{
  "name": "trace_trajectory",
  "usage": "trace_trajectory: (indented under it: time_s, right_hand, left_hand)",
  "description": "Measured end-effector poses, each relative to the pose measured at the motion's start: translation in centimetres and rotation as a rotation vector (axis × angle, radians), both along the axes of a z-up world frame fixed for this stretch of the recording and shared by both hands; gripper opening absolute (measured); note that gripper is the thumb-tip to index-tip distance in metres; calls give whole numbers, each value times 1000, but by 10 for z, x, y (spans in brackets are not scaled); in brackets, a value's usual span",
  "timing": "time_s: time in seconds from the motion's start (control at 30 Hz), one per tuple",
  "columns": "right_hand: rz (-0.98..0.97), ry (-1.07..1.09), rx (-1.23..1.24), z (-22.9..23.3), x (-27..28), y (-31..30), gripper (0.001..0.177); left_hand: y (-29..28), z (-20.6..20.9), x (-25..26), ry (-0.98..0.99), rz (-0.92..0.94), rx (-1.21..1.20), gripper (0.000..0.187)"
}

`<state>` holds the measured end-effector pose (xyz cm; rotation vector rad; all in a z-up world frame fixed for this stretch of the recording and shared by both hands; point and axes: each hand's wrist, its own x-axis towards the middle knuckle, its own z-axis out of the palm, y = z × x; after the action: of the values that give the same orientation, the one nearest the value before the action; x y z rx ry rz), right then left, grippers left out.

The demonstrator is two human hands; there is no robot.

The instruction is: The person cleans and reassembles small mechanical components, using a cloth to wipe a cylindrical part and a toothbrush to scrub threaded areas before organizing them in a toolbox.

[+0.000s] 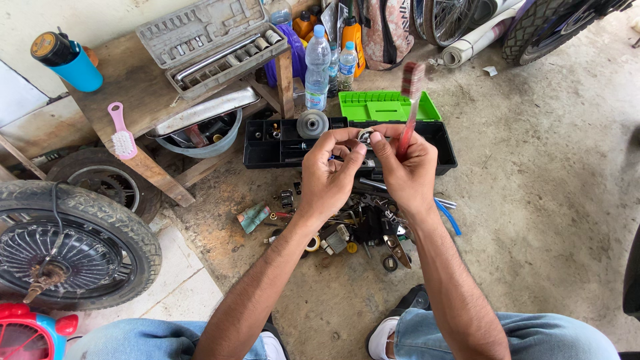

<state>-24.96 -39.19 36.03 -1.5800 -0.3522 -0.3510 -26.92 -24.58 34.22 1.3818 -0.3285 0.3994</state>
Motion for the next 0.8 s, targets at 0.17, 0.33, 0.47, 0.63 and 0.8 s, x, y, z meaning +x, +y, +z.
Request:
trace_trajectory:
  time_s: [0.17, 0.33, 0.47, 0.63, 0.8]
  right_hand:
    - [-1, -52, -178, 13, -8, -1, 14]
    - [72, -44, -155, 20, -17, -4, 43]
    - [38, -221, -412, 0, -7, -3, 50]
    - [49, -311, -421, -45, 15, -8, 50]
    - [35, -145, -261, -47, 18, -12, 49]
  left_hand:
    - [7, 0, 4, -41, -40, 14, 19]
    - [17, 2, 11, -47, -90, -105, 30]
    - [30, 6, 16, -110, -63, -143, 26]
    - [42, 8, 15, -90, 29, -93, 25]
    - [44, 5, 19, -46, 22, -98, 27]
